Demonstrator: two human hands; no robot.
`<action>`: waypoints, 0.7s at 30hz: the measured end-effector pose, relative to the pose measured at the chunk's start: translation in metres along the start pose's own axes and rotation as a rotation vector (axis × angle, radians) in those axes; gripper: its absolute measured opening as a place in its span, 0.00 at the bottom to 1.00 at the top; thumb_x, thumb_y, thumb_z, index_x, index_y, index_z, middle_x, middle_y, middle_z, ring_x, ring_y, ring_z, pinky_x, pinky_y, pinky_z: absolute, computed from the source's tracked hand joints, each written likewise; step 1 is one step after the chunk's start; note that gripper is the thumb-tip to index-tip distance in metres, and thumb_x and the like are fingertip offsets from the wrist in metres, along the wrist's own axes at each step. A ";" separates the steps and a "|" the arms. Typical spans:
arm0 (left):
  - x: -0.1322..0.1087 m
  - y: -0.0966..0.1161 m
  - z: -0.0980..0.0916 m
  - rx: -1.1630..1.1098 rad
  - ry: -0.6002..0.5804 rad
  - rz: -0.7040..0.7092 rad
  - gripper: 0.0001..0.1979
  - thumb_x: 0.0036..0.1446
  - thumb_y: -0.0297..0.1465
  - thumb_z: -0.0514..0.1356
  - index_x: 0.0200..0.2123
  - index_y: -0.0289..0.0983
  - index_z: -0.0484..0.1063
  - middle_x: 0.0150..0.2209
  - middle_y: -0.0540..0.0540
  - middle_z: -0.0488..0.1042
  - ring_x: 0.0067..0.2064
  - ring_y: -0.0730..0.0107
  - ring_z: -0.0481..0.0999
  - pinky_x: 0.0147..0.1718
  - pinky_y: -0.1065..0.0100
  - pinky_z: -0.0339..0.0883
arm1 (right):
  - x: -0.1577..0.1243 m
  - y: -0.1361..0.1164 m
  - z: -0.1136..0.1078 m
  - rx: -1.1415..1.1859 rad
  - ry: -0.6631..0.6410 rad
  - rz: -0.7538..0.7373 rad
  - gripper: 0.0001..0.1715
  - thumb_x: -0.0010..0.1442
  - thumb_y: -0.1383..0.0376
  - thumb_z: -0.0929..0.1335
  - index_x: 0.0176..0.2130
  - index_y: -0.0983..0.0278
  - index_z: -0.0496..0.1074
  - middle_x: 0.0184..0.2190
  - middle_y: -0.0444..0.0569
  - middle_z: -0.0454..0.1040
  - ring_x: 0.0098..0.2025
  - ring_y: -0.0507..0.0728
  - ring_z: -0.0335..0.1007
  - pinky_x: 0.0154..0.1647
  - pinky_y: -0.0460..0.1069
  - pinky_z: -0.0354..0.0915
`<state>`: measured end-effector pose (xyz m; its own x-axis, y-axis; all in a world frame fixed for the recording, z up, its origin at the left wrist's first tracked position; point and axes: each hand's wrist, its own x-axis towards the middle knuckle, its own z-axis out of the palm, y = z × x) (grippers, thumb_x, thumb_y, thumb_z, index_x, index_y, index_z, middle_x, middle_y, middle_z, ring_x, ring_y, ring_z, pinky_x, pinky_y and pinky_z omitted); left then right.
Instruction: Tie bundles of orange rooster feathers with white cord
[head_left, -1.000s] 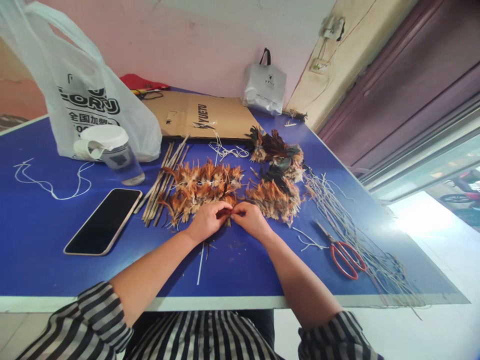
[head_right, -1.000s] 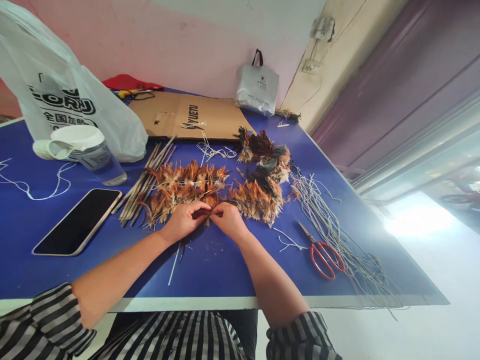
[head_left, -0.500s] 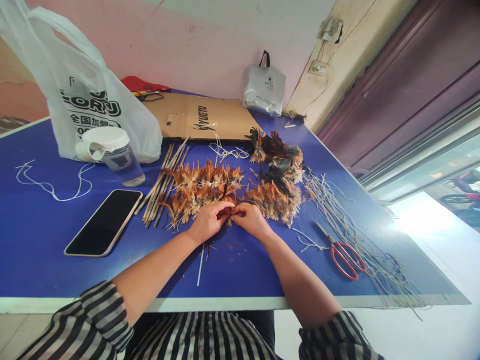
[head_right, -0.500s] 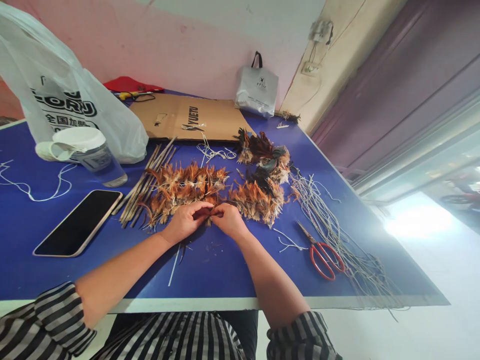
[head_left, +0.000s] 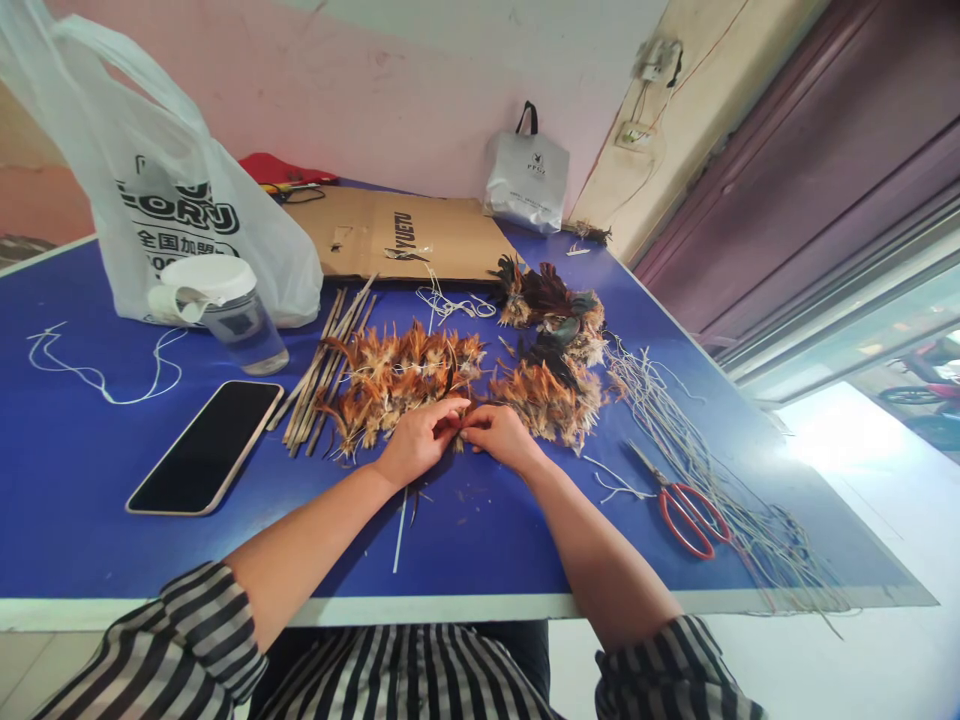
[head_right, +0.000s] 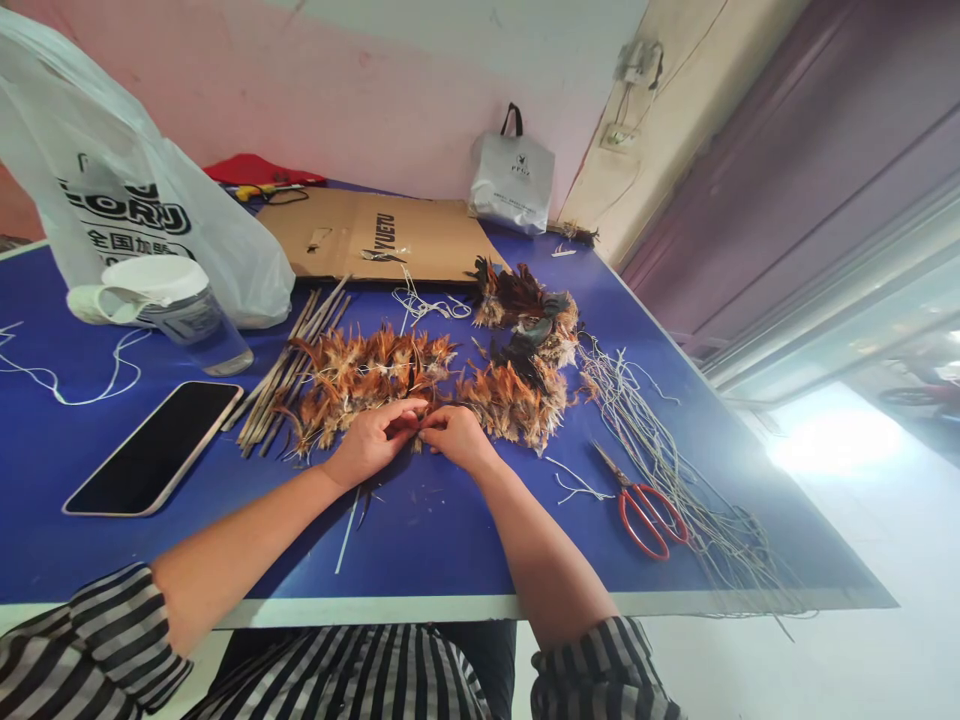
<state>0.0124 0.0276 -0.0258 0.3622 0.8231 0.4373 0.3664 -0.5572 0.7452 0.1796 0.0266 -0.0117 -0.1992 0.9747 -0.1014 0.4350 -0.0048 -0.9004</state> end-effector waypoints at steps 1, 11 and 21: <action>0.000 0.000 0.000 -0.003 0.001 -0.001 0.19 0.52 0.25 0.56 0.49 0.39 0.68 0.35 0.48 0.77 0.35 0.72 0.76 0.38 0.69 0.71 | 0.000 0.000 0.000 0.005 0.000 0.004 0.06 0.46 0.68 0.68 0.28 0.68 0.73 0.19 0.42 0.70 0.18 0.47 0.65 0.21 0.41 0.61; 0.000 0.000 0.000 -0.029 -0.018 -0.035 0.20 0.53 0.25 0.55 0.51 0.39 0.66 0.36 0.47 0.76 0.36 0.72 0.76 0.39 0.69 0.70 | 0.003 0.000 -0.003 0.074 -0.040 0.081 0.08 0.46 0.71 0.67 0.31 0.69 0.73 0.20 0.43 0.72 0.18 0.48 0.68 0.20 0.41 0.64; 0.002 0.003 -0.001 -0.022 -0.011 -0.054 0.22 0.51 0.23 0.56 0.51 0.39 0.66 0.36 0.48 0.76 0.35 0.73 0.76 0.38 0.70 0.70 | 0.002 -0.004 -0.001 0.036 -0.031 0.093 0.06 0.47 0.70 0.68 0.30 0.69 0.72 0.19 0.44 0.72 0.16 0.47 0.66 0.17 0.40 0.61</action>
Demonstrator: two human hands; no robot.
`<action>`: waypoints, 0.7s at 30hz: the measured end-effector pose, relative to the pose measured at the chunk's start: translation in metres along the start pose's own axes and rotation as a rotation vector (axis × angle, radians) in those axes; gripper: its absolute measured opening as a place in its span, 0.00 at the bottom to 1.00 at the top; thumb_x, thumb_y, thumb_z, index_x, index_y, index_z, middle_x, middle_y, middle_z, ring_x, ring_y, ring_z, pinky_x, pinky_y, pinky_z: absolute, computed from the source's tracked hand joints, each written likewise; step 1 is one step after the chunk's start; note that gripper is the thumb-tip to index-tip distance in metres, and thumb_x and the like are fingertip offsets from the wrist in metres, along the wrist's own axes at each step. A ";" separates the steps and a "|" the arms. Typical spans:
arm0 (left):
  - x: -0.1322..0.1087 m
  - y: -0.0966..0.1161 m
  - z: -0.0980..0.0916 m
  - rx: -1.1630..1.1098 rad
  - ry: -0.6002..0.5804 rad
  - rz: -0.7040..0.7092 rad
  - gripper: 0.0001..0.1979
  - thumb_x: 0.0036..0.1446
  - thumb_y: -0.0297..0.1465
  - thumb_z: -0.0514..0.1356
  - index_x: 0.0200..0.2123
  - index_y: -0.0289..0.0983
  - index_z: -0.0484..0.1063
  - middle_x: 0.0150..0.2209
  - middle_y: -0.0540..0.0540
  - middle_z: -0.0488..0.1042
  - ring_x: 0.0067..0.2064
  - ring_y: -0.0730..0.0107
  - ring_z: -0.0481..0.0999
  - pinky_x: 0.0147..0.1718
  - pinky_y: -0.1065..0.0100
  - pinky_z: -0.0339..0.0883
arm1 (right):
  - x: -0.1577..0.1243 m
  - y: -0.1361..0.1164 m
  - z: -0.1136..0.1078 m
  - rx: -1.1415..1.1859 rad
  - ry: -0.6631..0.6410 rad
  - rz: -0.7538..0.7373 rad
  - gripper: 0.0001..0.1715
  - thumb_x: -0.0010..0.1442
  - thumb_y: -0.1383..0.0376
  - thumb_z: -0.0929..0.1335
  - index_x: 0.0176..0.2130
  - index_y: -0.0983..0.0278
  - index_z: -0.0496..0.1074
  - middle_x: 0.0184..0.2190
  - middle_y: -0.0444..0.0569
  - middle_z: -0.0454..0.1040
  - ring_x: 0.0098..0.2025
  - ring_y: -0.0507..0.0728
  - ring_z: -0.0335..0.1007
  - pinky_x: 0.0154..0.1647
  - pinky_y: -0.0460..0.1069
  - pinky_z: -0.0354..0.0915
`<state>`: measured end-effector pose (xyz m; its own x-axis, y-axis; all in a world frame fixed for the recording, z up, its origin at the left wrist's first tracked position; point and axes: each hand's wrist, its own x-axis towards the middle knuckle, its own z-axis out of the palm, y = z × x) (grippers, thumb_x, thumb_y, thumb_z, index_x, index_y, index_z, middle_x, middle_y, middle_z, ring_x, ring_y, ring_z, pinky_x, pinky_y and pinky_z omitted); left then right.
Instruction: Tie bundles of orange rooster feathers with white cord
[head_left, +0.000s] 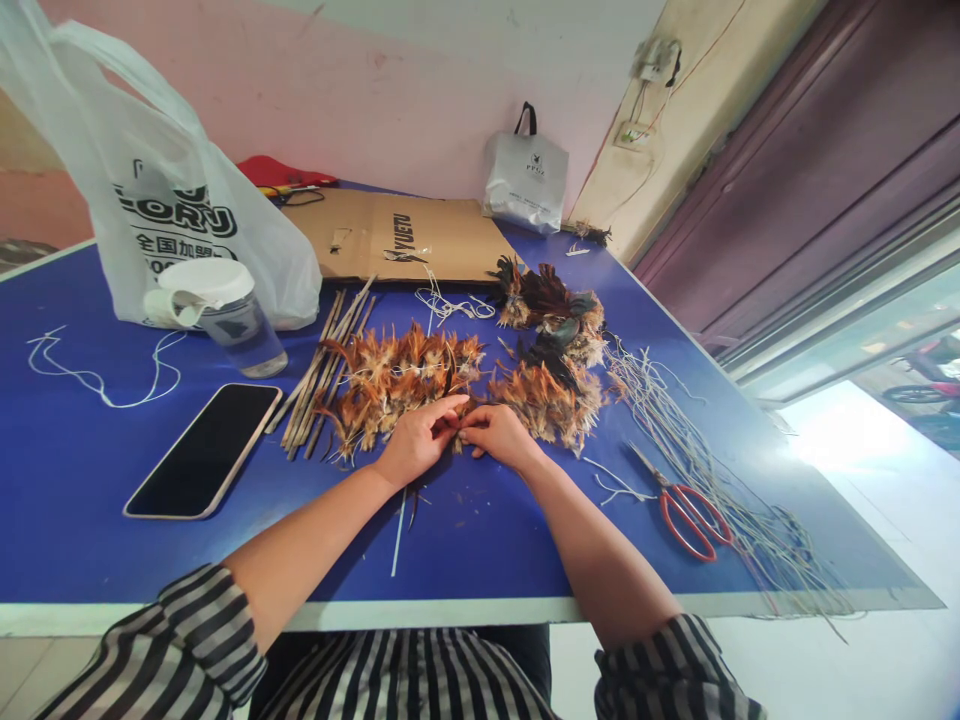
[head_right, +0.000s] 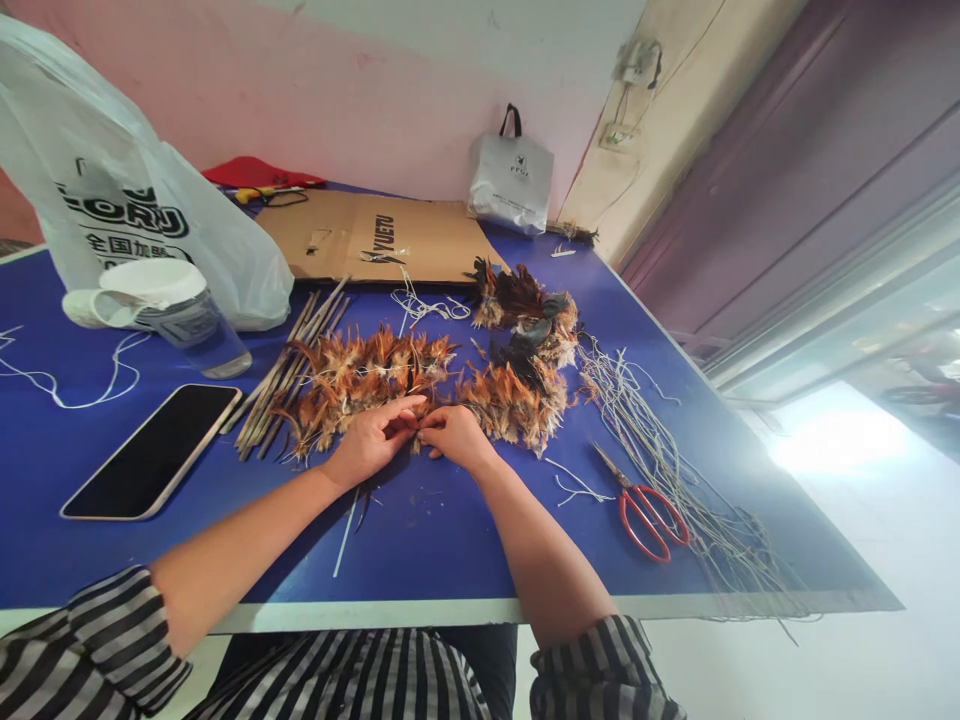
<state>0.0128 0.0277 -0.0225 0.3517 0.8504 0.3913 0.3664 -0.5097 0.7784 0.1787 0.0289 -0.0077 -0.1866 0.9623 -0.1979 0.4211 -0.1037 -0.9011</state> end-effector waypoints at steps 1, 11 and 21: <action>0.000 0.000 0.000 -0.003 0.002 0.000 0.22 0.51 0.23 0.56 0.51 0.39 0.66 0.35 0.48 0.76 0.35 0.73 0.76 0.38 0.70 0.70 | 0.000 -0.001 0.000 -0.005 0.001 0.001 0.06 0.47 0.70 0.68 0.30 0.69 0.72 0.20 0.44 0.72 0.16 0.47 0.67 0.16 0.40 0.61; -0.002 -0.002 0.000 -0.052 0.007 -0.035 0.23 0.51 0.24 0.57 0.52 0.38 0.64 0.34 0.47 0.77 0.34 0.72 0.77 0.38 0.69 0.70 | -0.004 -0.005 0.000 -0.010 0.024 0.023 0.04 0.44 0.72 0.67 0.27 0.68 0.70 0.17 0.43 0.71 0.18 0.48 0.69 0.18 0.39 0.62; -0.002 0.002 -0.002 -0.001 0.022 -0.046 0.23 0.49 0.23 0.56 0.51 0.37 0.63 0.31 0.49 0.75 0.31 0.73 0.75 0.33 0.71 0.69 | -0.005 0.000 0.000 0.021 0.028 0.013 0.04 0.44 0.71 0.67 0.27 0.68 0.69 0.17 0.43 0.71 0.19 0.49 0.69 0.19 0.40 0.63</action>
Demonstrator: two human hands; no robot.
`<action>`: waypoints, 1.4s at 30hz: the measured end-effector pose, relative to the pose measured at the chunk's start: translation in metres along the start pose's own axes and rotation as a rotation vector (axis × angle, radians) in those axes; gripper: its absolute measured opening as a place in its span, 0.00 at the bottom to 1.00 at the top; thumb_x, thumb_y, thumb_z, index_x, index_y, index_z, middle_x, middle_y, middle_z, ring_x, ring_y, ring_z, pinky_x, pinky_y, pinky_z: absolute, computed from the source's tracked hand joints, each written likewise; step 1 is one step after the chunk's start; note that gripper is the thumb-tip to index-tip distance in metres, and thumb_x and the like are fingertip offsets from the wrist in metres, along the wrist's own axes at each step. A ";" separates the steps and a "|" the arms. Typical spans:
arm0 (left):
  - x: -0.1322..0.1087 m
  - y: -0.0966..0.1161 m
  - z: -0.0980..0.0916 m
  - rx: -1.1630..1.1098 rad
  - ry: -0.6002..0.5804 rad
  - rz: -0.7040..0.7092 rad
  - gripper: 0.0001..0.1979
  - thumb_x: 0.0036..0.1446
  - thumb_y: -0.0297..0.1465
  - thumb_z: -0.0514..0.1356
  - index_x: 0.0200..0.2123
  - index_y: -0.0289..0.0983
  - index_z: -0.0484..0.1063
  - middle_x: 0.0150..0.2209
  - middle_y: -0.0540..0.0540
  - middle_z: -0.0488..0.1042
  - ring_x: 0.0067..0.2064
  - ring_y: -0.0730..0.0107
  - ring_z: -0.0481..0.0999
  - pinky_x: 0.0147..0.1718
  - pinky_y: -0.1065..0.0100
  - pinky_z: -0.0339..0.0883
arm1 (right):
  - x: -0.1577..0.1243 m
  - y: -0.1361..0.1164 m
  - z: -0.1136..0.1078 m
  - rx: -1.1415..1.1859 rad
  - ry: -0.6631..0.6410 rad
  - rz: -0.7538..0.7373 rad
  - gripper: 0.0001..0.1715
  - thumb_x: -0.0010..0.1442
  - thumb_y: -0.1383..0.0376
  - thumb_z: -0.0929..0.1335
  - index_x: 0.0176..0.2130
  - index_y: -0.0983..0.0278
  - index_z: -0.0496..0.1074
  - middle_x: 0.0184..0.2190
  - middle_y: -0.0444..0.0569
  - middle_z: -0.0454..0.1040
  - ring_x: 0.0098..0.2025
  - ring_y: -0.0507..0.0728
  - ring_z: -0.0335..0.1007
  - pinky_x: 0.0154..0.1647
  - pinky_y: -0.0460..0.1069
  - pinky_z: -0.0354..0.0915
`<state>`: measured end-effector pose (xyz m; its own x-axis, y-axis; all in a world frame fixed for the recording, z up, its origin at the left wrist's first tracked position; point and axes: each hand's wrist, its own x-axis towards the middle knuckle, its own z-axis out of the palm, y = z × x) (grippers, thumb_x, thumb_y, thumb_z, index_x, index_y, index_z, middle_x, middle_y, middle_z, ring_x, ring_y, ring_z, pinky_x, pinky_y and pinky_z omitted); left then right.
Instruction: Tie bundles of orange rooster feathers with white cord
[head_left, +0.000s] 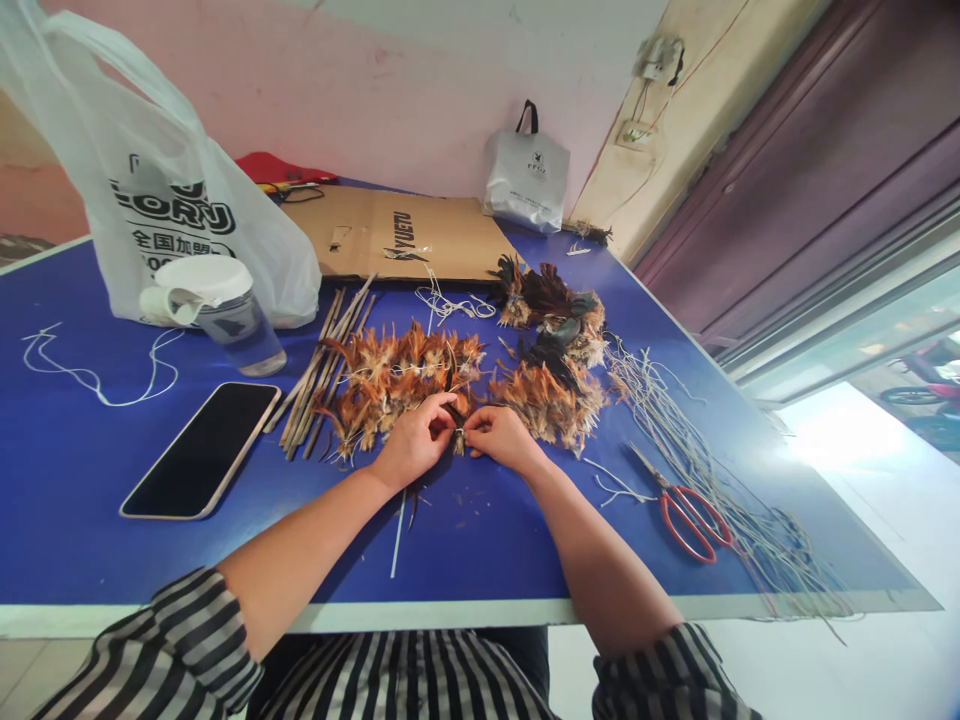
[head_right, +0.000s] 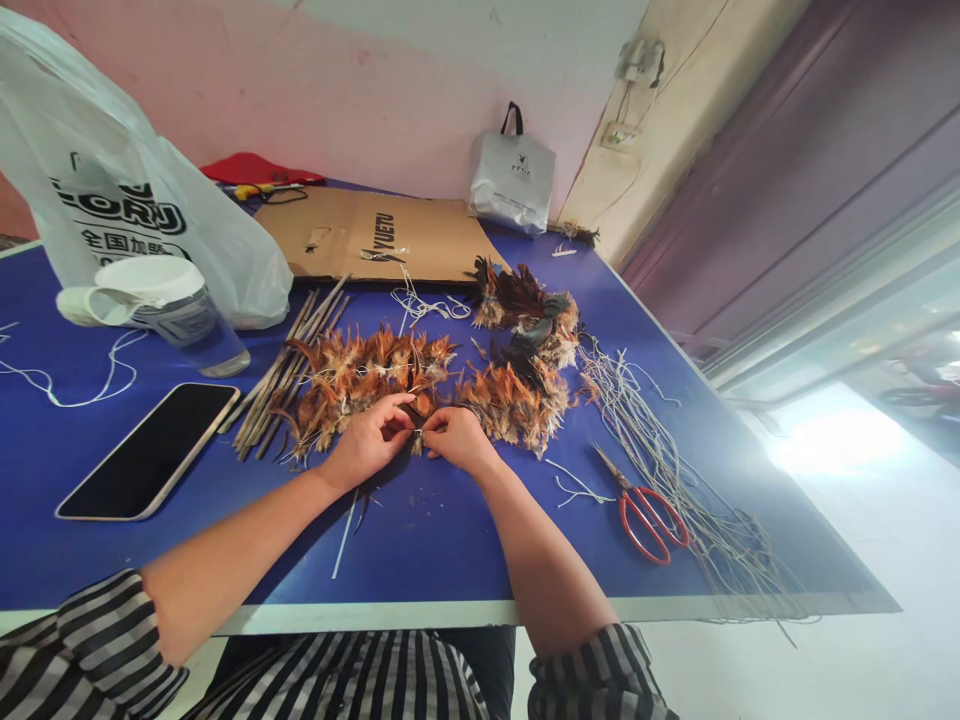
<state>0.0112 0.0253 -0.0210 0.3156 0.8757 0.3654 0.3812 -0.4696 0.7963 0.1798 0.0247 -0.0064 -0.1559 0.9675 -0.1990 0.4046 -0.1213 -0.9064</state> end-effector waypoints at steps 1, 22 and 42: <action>0.000 0.001 -0.001 0.007 -0.002 0.001 0.22 0.49 0.23 0.57 0.49 0.37 0.64 0.31 0.48 0.75 0.31 0.73 0.74 0.33 0.72 0.69 | 0.000 0.000 0.000 0.002 0.002 -0.001 0.04 0.44 0.71 0.67 0.27 0.68 0.69 0.17 0.43 0.71 0.19 0.49 0.69 0.19 0.40 0.63; 0.003 0.003 -0.024 0.421 -0.239 0.028 0.05 0.51 0.32 0.60 0.31 0.39 0.75 0.30 0.48 0.71 0.31 0.69 0.71 0.29 0.70 0.60 | -0.003 -0.001 0.000 0.007 0.005 -0.012 0.04 0.44 0.70 0.67 0.27 0.67 0.70 0.18 0.42 0.70 0.19 0.48 0.69 0.21 0.40 0.64; 0.002 0.003 -0.017 0.381 -0.259 0.098 0.05 0.56 0.28 0.54 0.29 0.36 0.68 0.30 0.47 0.70 0.34 0.68 0.70 0.33 0.69 0.60 | -0.005 -0.005 0.008 -0.444 0.169 -0.339 0.08 0.46 0.73 0.65 0.25 0.67 0.74 0.27 0.47 0.72 0.28 0.50 0.67 0.32 0.43 0.62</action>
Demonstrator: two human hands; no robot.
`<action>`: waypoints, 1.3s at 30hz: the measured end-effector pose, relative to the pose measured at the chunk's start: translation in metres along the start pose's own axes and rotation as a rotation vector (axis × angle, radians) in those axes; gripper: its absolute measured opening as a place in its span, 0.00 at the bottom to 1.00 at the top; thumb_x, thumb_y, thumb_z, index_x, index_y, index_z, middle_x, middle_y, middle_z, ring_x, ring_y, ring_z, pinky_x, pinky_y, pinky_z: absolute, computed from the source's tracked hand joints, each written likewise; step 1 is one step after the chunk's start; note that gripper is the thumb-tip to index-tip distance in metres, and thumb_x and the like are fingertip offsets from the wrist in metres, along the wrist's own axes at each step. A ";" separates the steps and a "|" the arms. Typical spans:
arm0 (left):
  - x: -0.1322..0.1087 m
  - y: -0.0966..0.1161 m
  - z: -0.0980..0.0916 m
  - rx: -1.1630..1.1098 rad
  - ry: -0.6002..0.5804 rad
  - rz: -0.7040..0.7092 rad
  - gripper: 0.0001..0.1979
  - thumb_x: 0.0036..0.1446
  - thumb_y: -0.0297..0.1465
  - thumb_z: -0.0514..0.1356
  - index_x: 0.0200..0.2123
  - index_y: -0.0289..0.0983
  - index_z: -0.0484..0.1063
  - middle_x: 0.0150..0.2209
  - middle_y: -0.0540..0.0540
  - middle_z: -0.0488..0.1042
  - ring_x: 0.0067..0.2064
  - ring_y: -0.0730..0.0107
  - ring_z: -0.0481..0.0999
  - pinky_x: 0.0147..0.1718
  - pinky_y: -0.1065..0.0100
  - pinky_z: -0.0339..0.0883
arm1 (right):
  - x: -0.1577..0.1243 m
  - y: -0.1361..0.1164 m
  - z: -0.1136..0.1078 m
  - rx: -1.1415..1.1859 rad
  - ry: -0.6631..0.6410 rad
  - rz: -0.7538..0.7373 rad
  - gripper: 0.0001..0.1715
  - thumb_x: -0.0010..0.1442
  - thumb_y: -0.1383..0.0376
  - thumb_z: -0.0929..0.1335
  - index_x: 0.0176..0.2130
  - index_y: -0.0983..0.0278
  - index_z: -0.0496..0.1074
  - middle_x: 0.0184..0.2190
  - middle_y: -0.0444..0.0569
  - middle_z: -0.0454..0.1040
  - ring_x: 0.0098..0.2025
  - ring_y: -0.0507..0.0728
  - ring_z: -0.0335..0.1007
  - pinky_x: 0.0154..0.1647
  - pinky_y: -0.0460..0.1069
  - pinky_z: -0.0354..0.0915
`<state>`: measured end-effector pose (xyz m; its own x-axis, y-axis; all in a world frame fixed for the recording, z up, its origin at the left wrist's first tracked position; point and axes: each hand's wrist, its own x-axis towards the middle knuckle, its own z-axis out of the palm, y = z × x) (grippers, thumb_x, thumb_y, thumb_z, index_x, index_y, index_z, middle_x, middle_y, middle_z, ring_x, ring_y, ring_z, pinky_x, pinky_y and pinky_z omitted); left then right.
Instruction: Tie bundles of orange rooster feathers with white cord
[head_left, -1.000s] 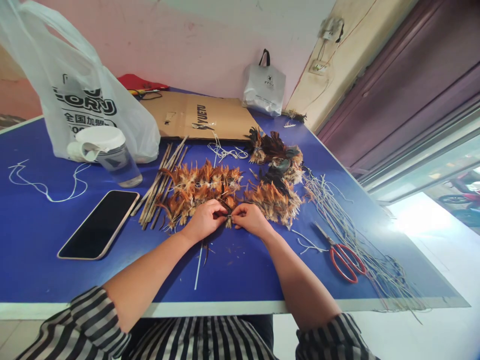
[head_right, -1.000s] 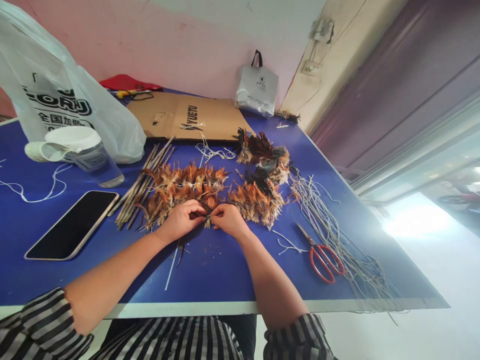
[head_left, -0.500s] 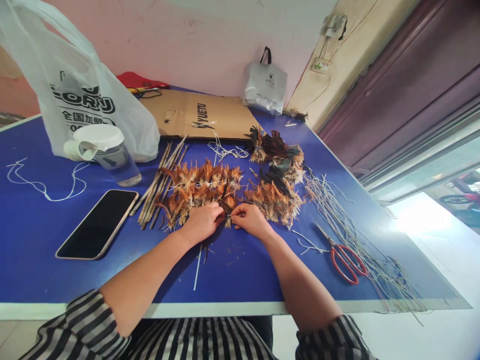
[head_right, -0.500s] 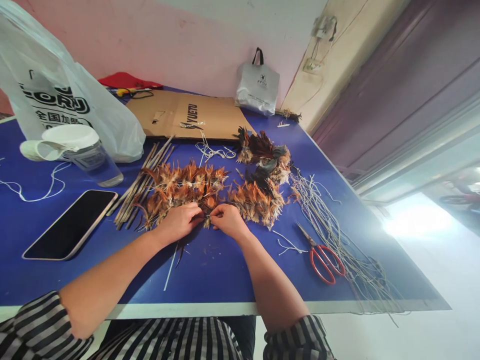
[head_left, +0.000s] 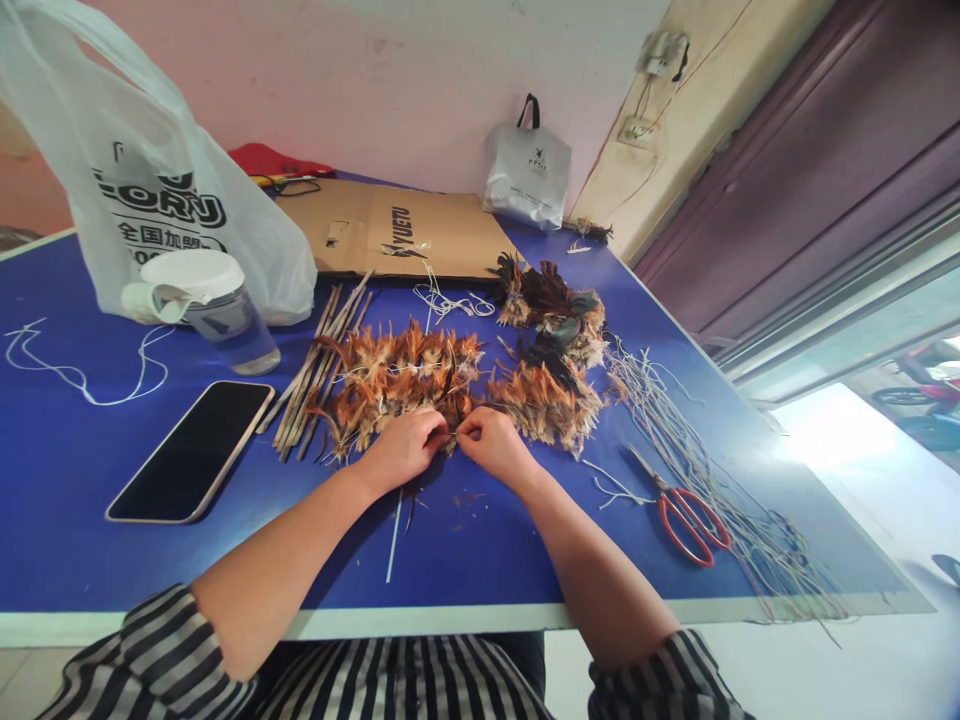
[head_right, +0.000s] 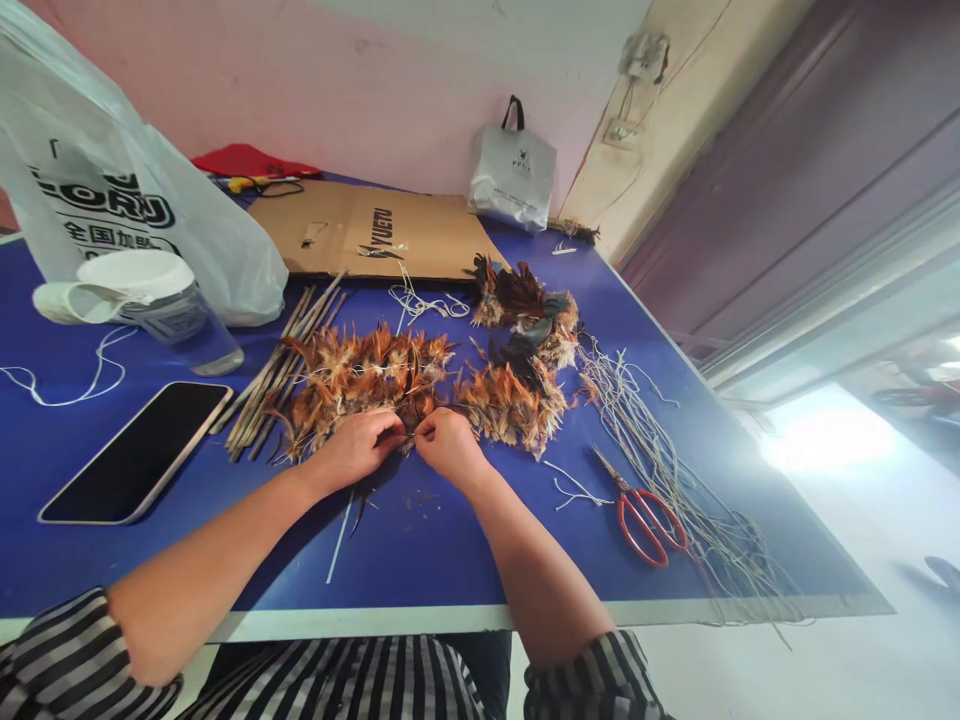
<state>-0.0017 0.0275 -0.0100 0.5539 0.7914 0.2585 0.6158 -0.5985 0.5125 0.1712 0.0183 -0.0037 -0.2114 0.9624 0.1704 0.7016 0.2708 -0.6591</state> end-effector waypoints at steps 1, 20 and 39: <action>0.000 0.000 0.000 0.002 -0.001 -0.002 0.05 0.56 0.28 0.54 0.29 0.36 0.67 0.31 0.47 0.70 0.35 0.68 0.69 0.33 0.69 0.60 | 0.000 0.000 0.000 -0.013 0.005 -0.009 0.08 0.46 0.73 0.65 0.25 0.67 0.74 0.27 0.47 0.72 0.29 0.50 0.67 0.32 0.43 0.62; 0.003 0.000 -0.008 -0.051 0.010 0.014 0.05 0.56 0.29 0.55 0.33 0.35 0.71 0.31 0.46 0.73 0.33 0.70 0.71 0.33 0.70 0.61 | 0.002 0.001 -0.003 0.075 -0.049 0.088 0.08 0.45 0.72 0.64 0.24 0.67 0.74 0.26 0.46 0.72 0.25 0.49 0.66 0.28 0.42 0.61; 0.004 0.005 -0.002 -0.235 0.019 -0.092 0.14 0.55 0.36 0.55 0.23 0.34 0.69 0.27 0.47 0.70 0.32 0.70 0.69 0.32 0.70 0.60 | 0.002 -0.001 -0.002 0.022 -0.039 0.045 0.06 0.45 0.72 0.66 0.24 0.67 0.74 0.27 0.47 0.72 0.27 0.49 0.65 0.30 0.43 0.61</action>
<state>0.0025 0.0281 -0.0046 0.4897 0.8447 0.2161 0.5145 -0.4800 0.7106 0.1710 0.0201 -0.0014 -0.2067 0.9719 0.1124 0.6960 0.2268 -0.6813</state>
